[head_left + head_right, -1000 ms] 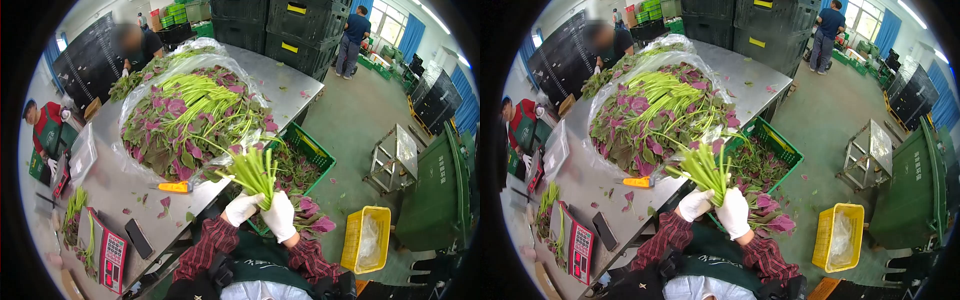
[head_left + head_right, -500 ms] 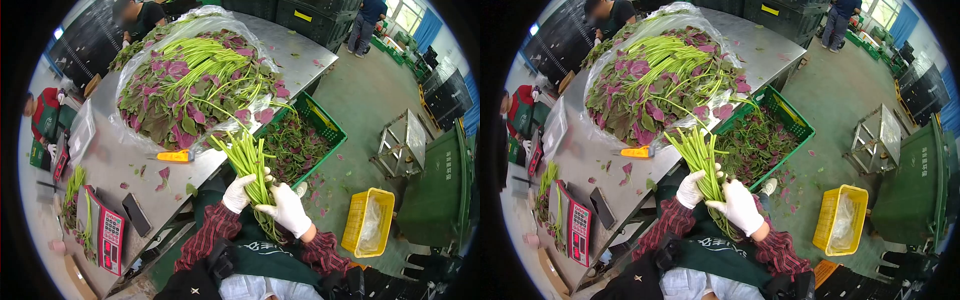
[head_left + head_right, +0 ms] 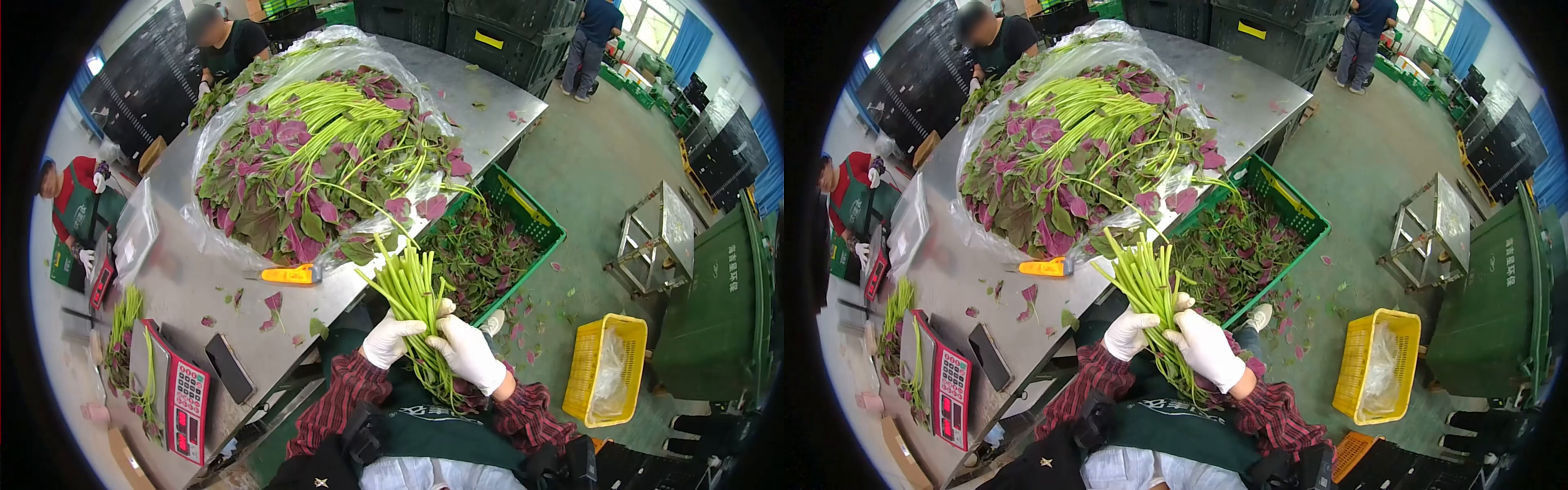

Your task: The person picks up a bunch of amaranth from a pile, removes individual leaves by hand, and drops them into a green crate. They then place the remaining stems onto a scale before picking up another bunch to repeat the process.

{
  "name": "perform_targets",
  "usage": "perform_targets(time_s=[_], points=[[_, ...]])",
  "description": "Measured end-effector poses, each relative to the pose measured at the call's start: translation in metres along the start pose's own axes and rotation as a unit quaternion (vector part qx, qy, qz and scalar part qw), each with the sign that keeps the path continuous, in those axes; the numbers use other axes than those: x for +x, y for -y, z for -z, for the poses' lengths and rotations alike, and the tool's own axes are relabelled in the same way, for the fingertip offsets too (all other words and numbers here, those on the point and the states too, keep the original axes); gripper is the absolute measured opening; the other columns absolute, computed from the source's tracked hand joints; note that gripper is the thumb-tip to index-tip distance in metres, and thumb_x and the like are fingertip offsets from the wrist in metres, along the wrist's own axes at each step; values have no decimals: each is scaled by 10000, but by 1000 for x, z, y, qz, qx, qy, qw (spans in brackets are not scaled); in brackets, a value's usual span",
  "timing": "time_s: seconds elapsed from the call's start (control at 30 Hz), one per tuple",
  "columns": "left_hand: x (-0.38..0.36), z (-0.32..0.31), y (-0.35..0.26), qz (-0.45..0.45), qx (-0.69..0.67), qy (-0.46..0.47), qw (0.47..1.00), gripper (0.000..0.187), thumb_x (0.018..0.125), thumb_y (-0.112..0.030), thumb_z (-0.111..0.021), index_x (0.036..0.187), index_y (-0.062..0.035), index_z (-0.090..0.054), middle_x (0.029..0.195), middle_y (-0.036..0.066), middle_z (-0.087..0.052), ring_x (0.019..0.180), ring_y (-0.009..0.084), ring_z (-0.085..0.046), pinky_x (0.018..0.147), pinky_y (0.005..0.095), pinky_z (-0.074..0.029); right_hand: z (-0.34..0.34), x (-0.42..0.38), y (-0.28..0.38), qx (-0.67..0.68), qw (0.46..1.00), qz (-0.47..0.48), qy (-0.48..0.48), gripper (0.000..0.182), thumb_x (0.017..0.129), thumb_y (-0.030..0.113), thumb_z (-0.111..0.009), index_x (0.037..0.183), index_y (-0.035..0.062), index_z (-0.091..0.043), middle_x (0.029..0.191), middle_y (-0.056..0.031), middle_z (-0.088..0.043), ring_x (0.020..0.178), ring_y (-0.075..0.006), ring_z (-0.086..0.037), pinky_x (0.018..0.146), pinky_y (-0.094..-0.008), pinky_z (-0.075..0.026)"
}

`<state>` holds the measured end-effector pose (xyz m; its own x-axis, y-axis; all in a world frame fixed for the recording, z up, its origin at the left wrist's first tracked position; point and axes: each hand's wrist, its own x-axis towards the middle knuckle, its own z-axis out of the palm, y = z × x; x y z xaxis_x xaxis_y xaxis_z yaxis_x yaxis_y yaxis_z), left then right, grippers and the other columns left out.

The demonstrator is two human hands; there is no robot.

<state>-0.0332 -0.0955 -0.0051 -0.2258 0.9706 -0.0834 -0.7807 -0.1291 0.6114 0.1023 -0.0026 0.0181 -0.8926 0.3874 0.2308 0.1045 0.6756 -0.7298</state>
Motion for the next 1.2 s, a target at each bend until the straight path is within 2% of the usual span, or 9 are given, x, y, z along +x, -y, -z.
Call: perform_targets(time_s=[0.17,0.23,0.3,0.4,0.5,0.57,0.93,1.07,1.2], points=[[-4,-2,-1,4,7,-64,998,464,723,-44,-638,1167,11,-514,1099,107,-598,993,216,-590,921,348,-431,9,3,2,-68,997,41,10,228,785,239,-664,800,40,-555,673,-141,-535,617,-313,-570,550,-380,-453],[-4,-8,-3,-9,3,-82,997,466,711,-12,-642,1161,-2,-522,1073,81,-598,999,210,-586,914,340,-434,20,7,10,69,988,-128,-56,257,776,263,-684,825,29,-592,674,-127,-555,579,-258,-570,533,-334,-453],[-2,-10,-2,-17,13,-87,996,482,694,5,-660,1158,-16,-529,1060,56,-594,987,191,-582,896,320,-434,27,19,10,134,972,-176,-79,243,790,218,-676,900,14,-602,698,-107,-566,575,-204,-571,542,-298,-455],[0,-17,-2,-11,92,-90,992,512,663,4,-709,1148,-29,-547,1044,35,-601,954,144,-572,857,288,-435,25,25,6,150,974,-149,-85,209,804,180,-656,904,10,-589,697,-102,-561,568,-195,-565,537,-297,-451],[3,-20,-2,20,104,-85,991,632,642,42,-671,1232,-47,-463,1150,39,-541,1075,168,-511,927,306,-391,27,28,9,135,979,-133,-79,120,863,99,-590,914,-8,-570,667,-22,-574,536,-50,-517,487,-207,-427],[6,-26,-4,23,97,-79,992,635,638,47,-677,1230,-46,-467,1137,41,-549,1065,169,-520,922,306,-395,32,31,18,264,926,-238,-124,93,873,84,-570,903,-4,-565,661,-9,-559,533,-46,-502,480,-201,-420],[25,-55,-10,21,167,-45,985,446,691,-10,-705,1116,-20,-572,983,62,-637,856,143,-611,800,283,-472,48,46,19,355,876,-196,-261,96,882,81,-559,869,-14,-551,712,-9,-558,554,-34,-483,467,-185,-384],[25,-62,-19,48,208,-29,977,355,700,-48,-715,1034,-7,-601,869,45,-647,809,133,-609,758,263,-469,64,57,12,262,906,-157,-293,149,917,138,-512,880,-4,-534,701,-2,-542,586,-52,-473,536,-204,-401],[25,-48,-15,58,234,-23,970,270,707,-73,-718,943,-21,-599,821,28,-626,748,118,-588,715,251,-461,111,78,8,216,931,30,-293,246,924,193,-480,1040,-16,-536,792,-57,-525,701,-122,-511,650,-261,-421]])
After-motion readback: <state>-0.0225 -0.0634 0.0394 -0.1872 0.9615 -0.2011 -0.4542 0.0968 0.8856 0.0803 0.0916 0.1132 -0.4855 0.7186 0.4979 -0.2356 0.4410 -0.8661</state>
